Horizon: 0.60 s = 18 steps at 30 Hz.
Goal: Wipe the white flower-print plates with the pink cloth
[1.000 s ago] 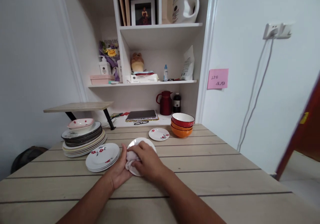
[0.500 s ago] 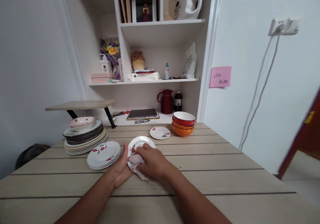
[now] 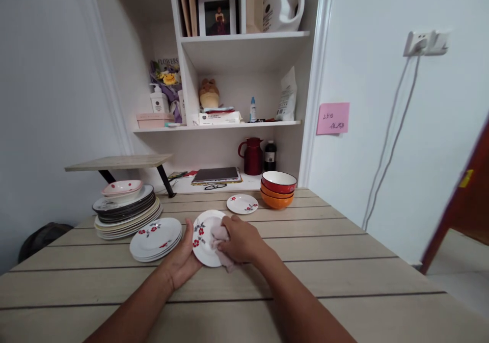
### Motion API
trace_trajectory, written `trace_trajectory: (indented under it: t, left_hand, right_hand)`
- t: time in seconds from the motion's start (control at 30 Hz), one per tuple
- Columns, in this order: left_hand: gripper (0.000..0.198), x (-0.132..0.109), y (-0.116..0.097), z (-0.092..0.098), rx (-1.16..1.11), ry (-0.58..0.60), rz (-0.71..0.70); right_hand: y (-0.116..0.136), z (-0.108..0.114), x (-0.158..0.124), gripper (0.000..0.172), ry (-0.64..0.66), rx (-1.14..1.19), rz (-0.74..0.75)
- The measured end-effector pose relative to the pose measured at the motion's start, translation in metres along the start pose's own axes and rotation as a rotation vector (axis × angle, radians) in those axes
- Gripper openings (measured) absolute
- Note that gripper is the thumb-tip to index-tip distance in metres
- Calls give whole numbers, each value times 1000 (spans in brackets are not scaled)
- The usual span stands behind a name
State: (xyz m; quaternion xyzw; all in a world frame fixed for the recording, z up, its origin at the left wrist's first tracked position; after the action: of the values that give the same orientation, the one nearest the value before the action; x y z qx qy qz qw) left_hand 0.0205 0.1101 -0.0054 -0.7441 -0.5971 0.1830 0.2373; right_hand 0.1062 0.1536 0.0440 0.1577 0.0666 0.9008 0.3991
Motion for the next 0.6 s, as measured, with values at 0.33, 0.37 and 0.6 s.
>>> trace_trajectory:
  t: [0.33, 0.37, 0.6]
  left_hand:
    - [66, -1, 1, 3, 18, -26, 28]
    - [66, 0, 1, 1, 4, -2, 21]
    - [67, 0, 1, 1, -4, -11, 2]
  right_hand:
    - [49, 12, -2, 47, -191, 193, 173]
    - [41, 15, 1, 46, -222, 189, 126]
    - [-15, 11, 7, 36, -170, 18, -114]
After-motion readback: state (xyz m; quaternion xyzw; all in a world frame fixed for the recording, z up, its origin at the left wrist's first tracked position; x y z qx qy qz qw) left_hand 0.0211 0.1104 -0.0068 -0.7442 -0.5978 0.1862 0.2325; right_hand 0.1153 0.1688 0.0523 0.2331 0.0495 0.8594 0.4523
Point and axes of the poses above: each hand's wrist, its own x-axis towards the middle knuckle, its own z-axis out of the back of the hand, y = z × x, the point moved 9 cm from there along x, towards the middle knuckle, and after that the axes turned 8 degrees about -x, right-handed, at the moved point
